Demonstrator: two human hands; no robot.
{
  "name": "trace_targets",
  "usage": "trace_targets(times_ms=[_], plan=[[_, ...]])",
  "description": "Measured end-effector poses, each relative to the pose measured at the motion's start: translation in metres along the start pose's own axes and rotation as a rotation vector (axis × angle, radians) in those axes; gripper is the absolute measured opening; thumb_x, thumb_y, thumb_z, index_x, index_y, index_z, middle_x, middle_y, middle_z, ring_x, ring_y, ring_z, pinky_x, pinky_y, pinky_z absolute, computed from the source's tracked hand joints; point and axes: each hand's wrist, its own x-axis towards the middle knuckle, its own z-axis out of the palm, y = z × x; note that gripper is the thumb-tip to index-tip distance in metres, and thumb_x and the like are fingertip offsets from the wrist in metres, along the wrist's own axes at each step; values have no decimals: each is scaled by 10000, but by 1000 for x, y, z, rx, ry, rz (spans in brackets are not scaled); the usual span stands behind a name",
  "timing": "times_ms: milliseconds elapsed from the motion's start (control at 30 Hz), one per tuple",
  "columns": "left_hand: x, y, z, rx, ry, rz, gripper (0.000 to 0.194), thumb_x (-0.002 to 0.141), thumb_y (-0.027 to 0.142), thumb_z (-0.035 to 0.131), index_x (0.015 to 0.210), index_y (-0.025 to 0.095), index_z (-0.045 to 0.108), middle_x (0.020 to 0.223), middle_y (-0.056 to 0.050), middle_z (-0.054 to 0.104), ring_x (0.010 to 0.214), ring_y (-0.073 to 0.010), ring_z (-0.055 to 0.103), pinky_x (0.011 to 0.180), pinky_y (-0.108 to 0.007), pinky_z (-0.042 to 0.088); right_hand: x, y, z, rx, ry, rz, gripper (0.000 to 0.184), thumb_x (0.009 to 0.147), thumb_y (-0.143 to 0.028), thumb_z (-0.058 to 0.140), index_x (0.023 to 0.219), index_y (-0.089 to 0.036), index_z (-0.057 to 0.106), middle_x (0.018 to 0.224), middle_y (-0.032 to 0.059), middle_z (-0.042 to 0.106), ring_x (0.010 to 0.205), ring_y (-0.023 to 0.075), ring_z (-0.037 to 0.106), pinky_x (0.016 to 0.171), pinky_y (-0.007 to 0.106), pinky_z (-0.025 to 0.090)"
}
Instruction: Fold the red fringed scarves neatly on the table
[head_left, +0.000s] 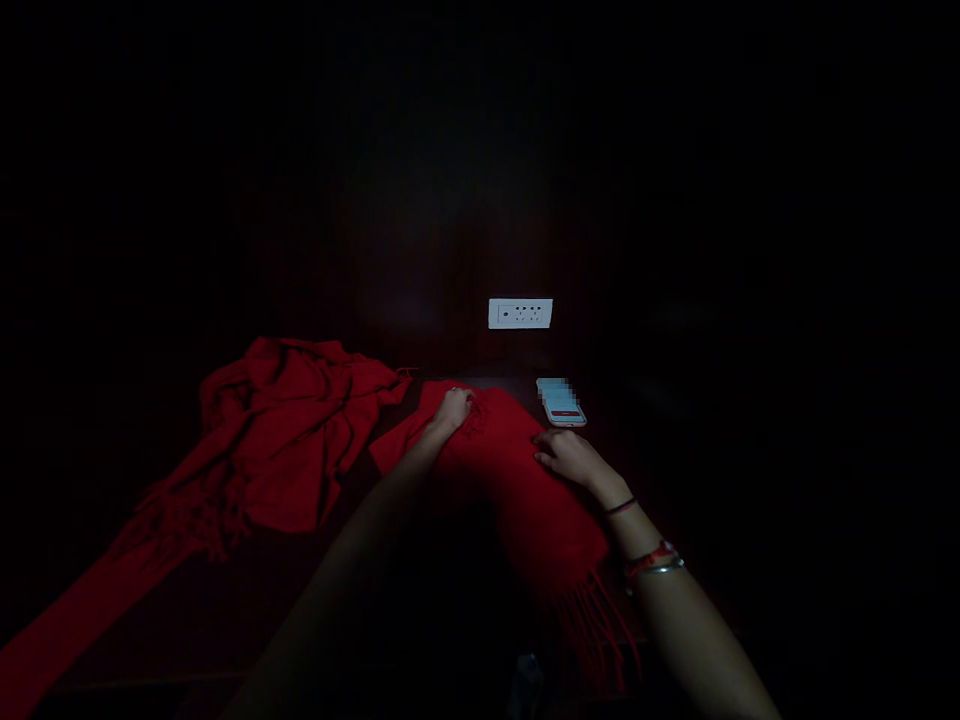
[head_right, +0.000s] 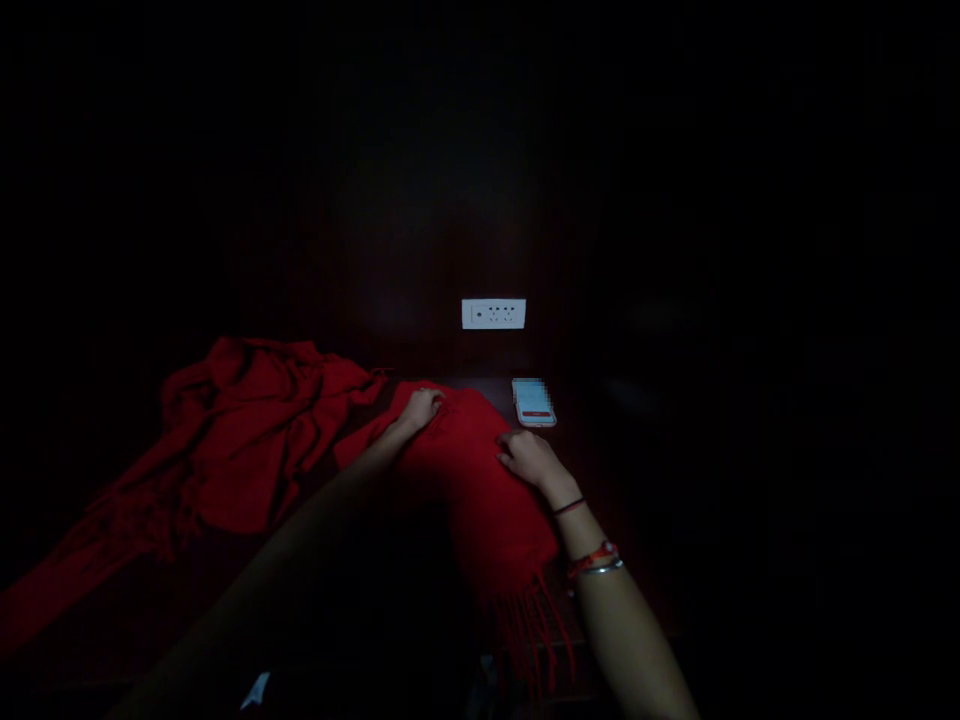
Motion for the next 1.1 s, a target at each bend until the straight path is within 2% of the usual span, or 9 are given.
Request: trace_targets(times_ms=[200,300,400,467,600,633,800,1000,1100], plan=[[-9,6,-13,75,63,-155,446,791,378,405,1183,166,418,1216,-145,413,1113,-273,370,895,-417,287,0,0,2,-9,1,0,281,810,-284,390,1012,-169,549,988,80,584,903,157,527,774,221,354],[-18,-4,-28,127,-106,-349,699,638,433,598,1239,194,333,1235,-170,388,1108,-351,351,862,-521,258,0,0,3,-26,28,-31,267,806,-276,389,983,-170,559,958,74,589,875,156,533,752,220,362],[-23,-15,-42,105,-216,-366,447,709,321,544,1124,177,461,1102,-139,513,987,-284,482,814,-416,355,0,-2,3,-33,59,-48,267,807,-275,383,977,-169,559,952,72,588,869,156,534,740,219,368],[-24,-18,-49,102,-78,-354,303,777,275,429,1052,174,505,1063,-117,527,949,-244,508,774,-337,398,0,-4,2,-28,57,-32,275,814,-276,372,993,-172,552,970,73,584,887,154,529,752,216,364],[-25,-17,-47,102,408,-348,324,811,207,299,1091,141,449,1115,-124,463,977,-222,479,803,-307,391,0,-7,-1,-21,21,7,286,825,-278,357,1015,-176,545,999,79,578,915,154,521,778,218,354],[-25,-17,-43,91,416,-299,326,805,185,297,1092,129,442,1139,-129,441,998,-218,463,822,-303,380,0,-7,-1,-21,21,8,286,826,-278,356,1013,-175,546,1001,80,578,918,155,520,782,219,352],[-18,-17,-13,-31,-70,112,235,752,183,424,962,168,527,1067,-55,528,968,-152,490,829,-230,375,1,-5,1,1,34,-5,293,825,-273,354,1016,-165,548,997,83,579,917,156,518,787,224,349],[-14,-5,-2,21,-237,152,499,705,434,506,1115,153,459,1140,-102,491,1033,-226,456,847,-291,358,3,-5,3,13,14,-13,279,808,-257,377,992,-150,557,973,82,580,874,153,528,757,217,358],[-14,6,0,80,-204,136,346,711,341,531,995,143,544,1043,-119,544,967,-238,495,811,-296,378,3,-5,3,1,21,-24,271,802,-256,387,982,-149,559,968,83,580,872,155,528,755,217,358]])
